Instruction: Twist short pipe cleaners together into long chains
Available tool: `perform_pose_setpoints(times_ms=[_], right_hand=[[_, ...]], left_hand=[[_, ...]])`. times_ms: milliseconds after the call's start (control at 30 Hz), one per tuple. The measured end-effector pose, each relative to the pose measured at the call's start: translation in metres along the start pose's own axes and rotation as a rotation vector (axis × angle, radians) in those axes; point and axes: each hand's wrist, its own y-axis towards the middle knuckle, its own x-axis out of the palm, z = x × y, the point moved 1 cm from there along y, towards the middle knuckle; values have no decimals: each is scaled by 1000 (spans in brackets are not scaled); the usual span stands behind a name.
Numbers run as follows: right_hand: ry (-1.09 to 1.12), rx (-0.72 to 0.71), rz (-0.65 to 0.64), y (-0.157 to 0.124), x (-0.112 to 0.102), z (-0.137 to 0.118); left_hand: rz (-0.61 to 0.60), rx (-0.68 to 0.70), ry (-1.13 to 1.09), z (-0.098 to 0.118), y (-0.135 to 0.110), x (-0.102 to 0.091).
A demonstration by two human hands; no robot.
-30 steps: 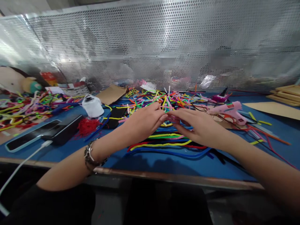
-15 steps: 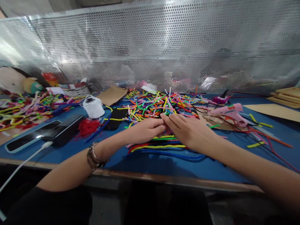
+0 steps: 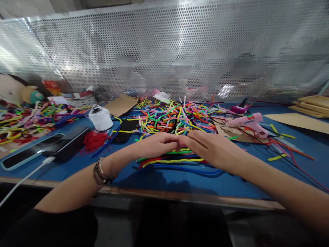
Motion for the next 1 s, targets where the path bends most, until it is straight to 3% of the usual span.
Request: perform_pose_setpoints(times_ms=[133,233,333,500,533,600,700,767,867,1000], right_hand=[[-35,-145,179,-5,-8,-8],[-40,-152,203,-6,-5,-11],[151,-24,78,-5,-1,-7],[894,276,-227,-4,-7,-2],[973,285,-261,-5,-9,-3],[931,230,-207,-7,-14,-5],[546,58,-34,-11,-20,-9],[352,-42,1,-13,-21,-11],[438,-14,-62,-15,-20,-13],[1116,301,-187,-12,-12,-17]], left_hand=[[-137,-114,-134,2,-3,1],[-142,-106,-98,2,-2,4],[-56,21,72,1,-3,8],[85,289,544,7,-15,15],[78,306,521,9,-18,16],[25,274,280,11,-20,18],[-141,121,-215,13,-18,20],[-221,47,-354,14,-16,22],[-155,108,-79,18,-17,24],[233,515,830,29,-26,26]])
